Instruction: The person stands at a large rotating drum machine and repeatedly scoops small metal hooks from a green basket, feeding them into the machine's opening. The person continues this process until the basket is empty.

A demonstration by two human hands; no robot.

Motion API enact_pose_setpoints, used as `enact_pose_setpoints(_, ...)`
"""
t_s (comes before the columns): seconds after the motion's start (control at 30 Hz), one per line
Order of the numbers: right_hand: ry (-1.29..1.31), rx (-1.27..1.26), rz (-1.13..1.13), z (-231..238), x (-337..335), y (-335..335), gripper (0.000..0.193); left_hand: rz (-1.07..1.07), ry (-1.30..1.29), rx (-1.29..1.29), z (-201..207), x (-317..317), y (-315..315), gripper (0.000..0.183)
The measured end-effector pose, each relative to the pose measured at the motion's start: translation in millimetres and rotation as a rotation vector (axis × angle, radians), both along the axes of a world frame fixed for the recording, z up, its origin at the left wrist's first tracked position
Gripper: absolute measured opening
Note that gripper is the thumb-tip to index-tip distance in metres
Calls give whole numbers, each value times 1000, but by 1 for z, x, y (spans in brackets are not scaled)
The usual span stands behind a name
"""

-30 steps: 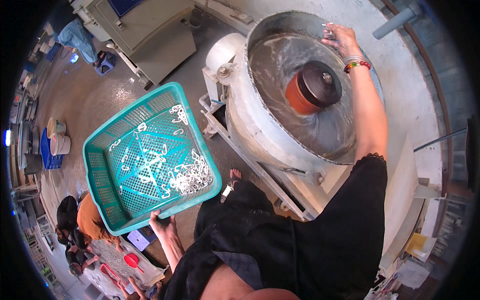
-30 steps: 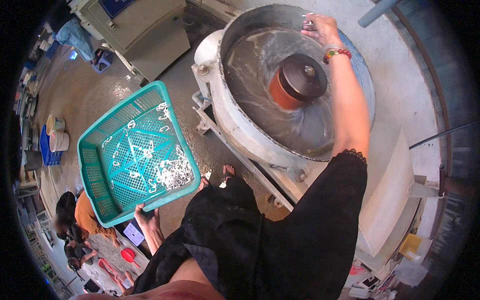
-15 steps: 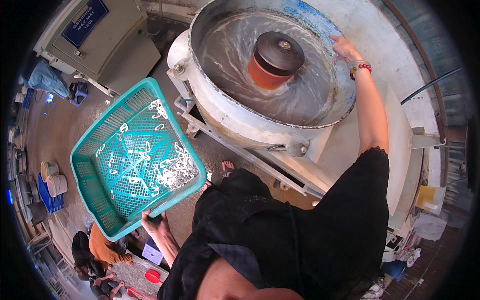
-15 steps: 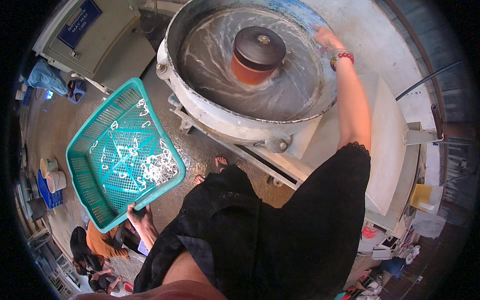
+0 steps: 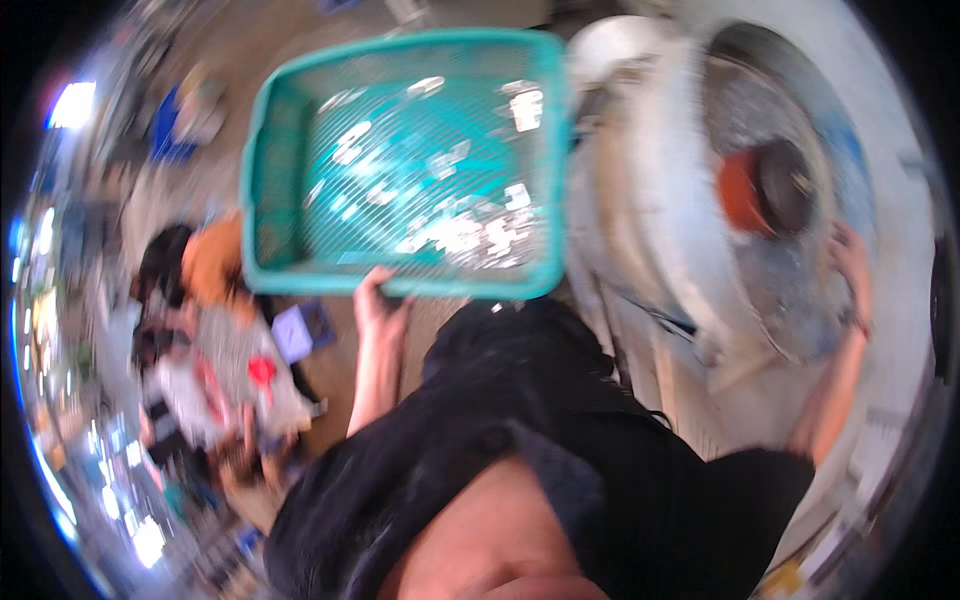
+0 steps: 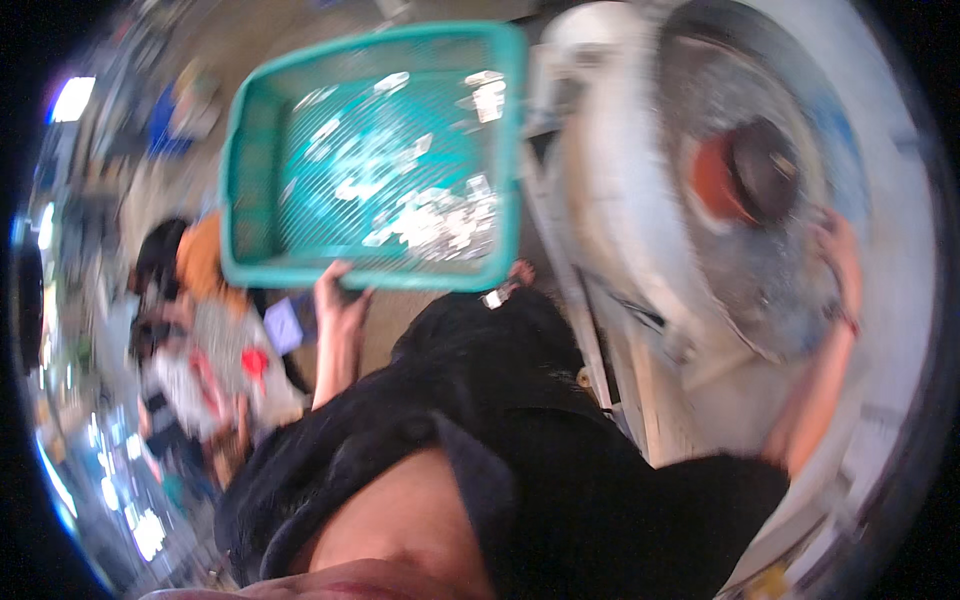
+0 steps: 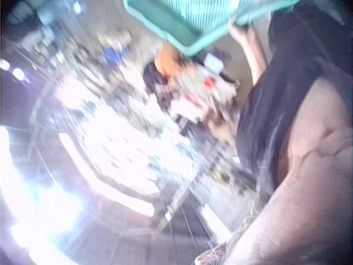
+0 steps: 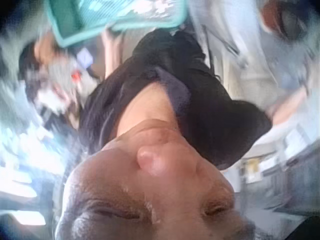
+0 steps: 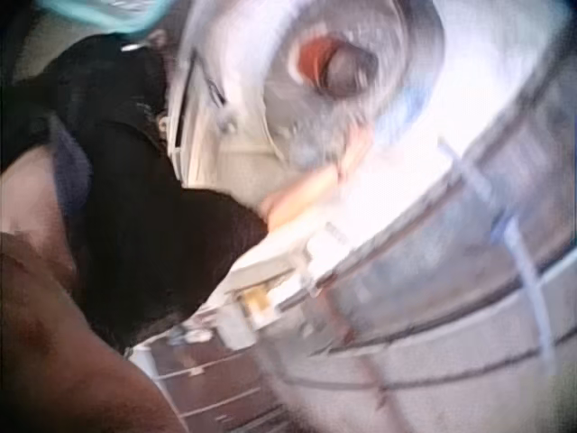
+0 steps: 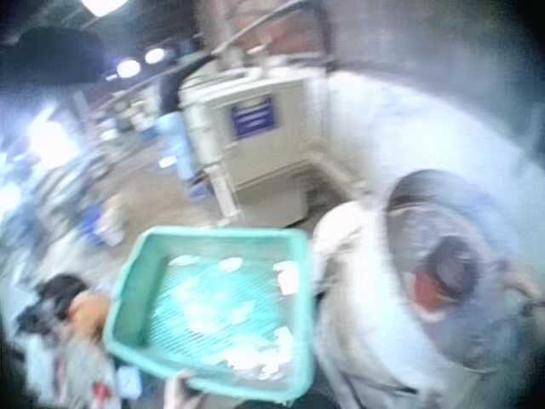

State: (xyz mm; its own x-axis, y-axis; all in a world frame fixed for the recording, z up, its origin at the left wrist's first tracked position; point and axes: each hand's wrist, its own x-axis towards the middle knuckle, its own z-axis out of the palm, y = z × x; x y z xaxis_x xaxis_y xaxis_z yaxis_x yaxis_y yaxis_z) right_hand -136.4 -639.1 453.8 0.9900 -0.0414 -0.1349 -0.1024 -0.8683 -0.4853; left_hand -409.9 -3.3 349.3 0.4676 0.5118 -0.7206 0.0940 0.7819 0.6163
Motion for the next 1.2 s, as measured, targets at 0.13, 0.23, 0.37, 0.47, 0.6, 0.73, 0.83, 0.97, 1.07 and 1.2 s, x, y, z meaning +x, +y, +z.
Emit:
enact_pose_setpoints(0.13, -55, -2, 208, 66, 15, 103, 38, 16, -32, -72, 0, -2, 0, 23)
enact_pose_setpoints(0.23, 22, 235, 503, 106, -42, 289, 35, 1, -83, -113, -27, -21, 9, 33)
enact_pose_setpoints(0.37, 248, 417, 1086, 7, -91, 426, 54, -98, -193, -101, -11, -7, -7, 27)
enact_pose_setpoints(0.47, 156, -25, 959, -81, -129, 485, 88, -15, -200, -70, -15, 6, -13, 17)
enact_pose_setpoints(0.6, 7, -212, 846, -122, -161, 531, 68, 52, -222, -81, -24, -3, -8, 12)
enact_pose_setpoints(0.73, -120, 221, 1242, -156, -160, 562, 60, 172, -112, -201, -14, -22, 18, 14)
enact_pose_setpoints(0.83, 204, 36, 975, -146, -189, 560, 61, 120, 6, 95, -59, -17, -16, 35)
enact_pose_setpoints(0.97, 226, 51, 1104, -165, -190, 474, 29, 68, 132, 53, -34, -31, -47, 91)
enact_pose_setpoints(1.07, 264, -41, 1436, -198, -143, 462, 42, 79, 257, 1, -22, -16, -52, 102)
enact_pose_setpoints(1.2, 526, -87, 1522, -178, -159, 490, 39, 98, 233, 46, 5, -36, -59, 103)
